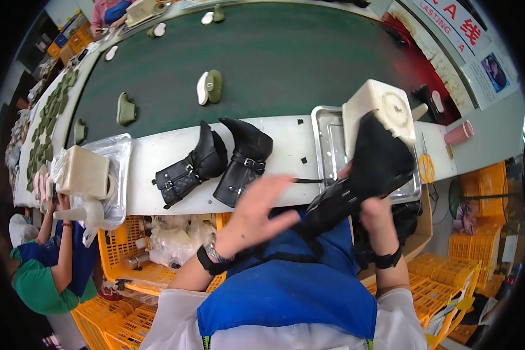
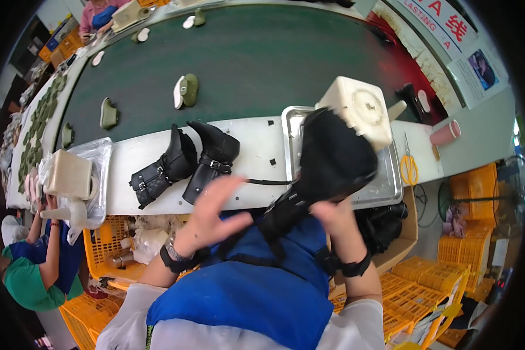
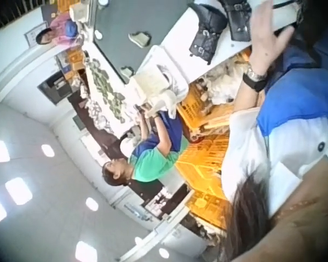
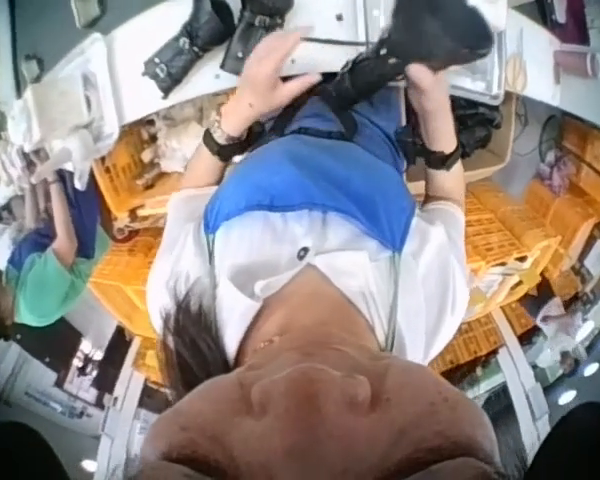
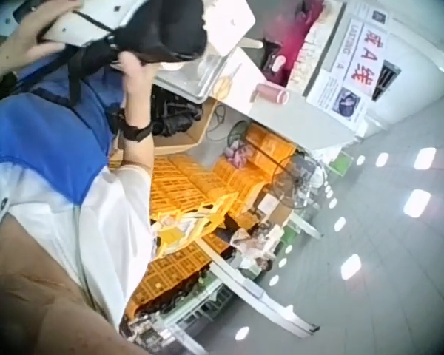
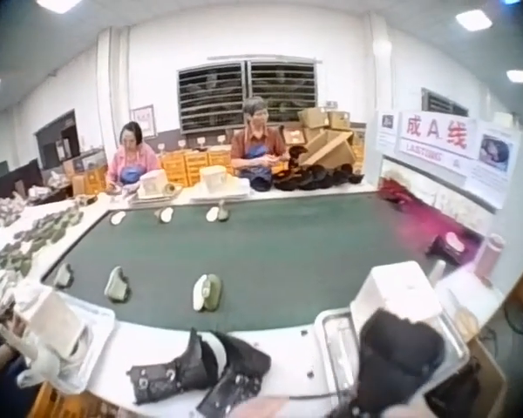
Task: The recorder trims excess material from black boots and applies adhesive using a brush.
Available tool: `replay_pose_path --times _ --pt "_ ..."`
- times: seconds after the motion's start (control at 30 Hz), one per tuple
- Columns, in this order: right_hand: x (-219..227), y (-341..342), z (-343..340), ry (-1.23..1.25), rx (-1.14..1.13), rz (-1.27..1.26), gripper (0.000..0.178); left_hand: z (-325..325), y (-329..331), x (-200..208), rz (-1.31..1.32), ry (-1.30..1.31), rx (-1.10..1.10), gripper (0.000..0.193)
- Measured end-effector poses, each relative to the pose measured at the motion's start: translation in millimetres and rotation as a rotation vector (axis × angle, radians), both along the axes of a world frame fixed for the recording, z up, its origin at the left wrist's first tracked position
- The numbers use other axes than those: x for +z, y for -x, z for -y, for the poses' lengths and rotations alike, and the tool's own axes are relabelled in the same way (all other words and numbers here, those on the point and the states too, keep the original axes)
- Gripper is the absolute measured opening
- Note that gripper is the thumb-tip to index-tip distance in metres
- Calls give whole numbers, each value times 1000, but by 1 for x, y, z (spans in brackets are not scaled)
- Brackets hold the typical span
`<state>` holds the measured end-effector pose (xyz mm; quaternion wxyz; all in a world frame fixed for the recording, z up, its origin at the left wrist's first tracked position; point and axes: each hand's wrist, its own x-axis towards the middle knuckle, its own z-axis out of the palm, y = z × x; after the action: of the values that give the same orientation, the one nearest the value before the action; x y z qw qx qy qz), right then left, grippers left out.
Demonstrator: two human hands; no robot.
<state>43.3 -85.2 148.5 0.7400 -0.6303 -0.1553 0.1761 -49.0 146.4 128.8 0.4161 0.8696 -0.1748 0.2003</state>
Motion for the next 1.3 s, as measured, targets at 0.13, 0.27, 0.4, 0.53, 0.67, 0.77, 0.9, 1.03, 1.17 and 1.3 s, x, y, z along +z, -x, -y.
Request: replay_pose_path --times 0.13,0.27,0.4,0.53,0.67,0.77,0.9,1.03,1.17,1.3 --pt "22 -13 24 -107 -213 111 82 -23 -6 -57 -272 -378 391 73" --pt "15 -8 59 -152 -293 105 82 -33 -1 -78 -224 -599 466 62" --pt "17 8 101 -148 -406 188 87 -15 -13 -66 -87 -597 500 47" --pt "17 18 149 -187 -561 266 89 26 -48 -71 -161 -548 202 35" --pt "17 45 213 -244 -704 318 84 10 -67 -110 -361 -609 148 19" --pt "9 87 272 -264 -900 321 80 35 -65 -81 -483 -282 85 7" --pt "-12 126 320 -258 -1094 324 81 142 -68 -30 -593 154 -195 7" --pt "-26 128 310 -89 -1075 339 81 248 -89 -40 -535 39 -569 21" --pt "-44 139 301 29 -970 217 68 282 -98 -23 -557 -200 -777 53" --pt "-30 117 244 -103 -727 -83 61 291 -98 17 -483 -159 -948 89"
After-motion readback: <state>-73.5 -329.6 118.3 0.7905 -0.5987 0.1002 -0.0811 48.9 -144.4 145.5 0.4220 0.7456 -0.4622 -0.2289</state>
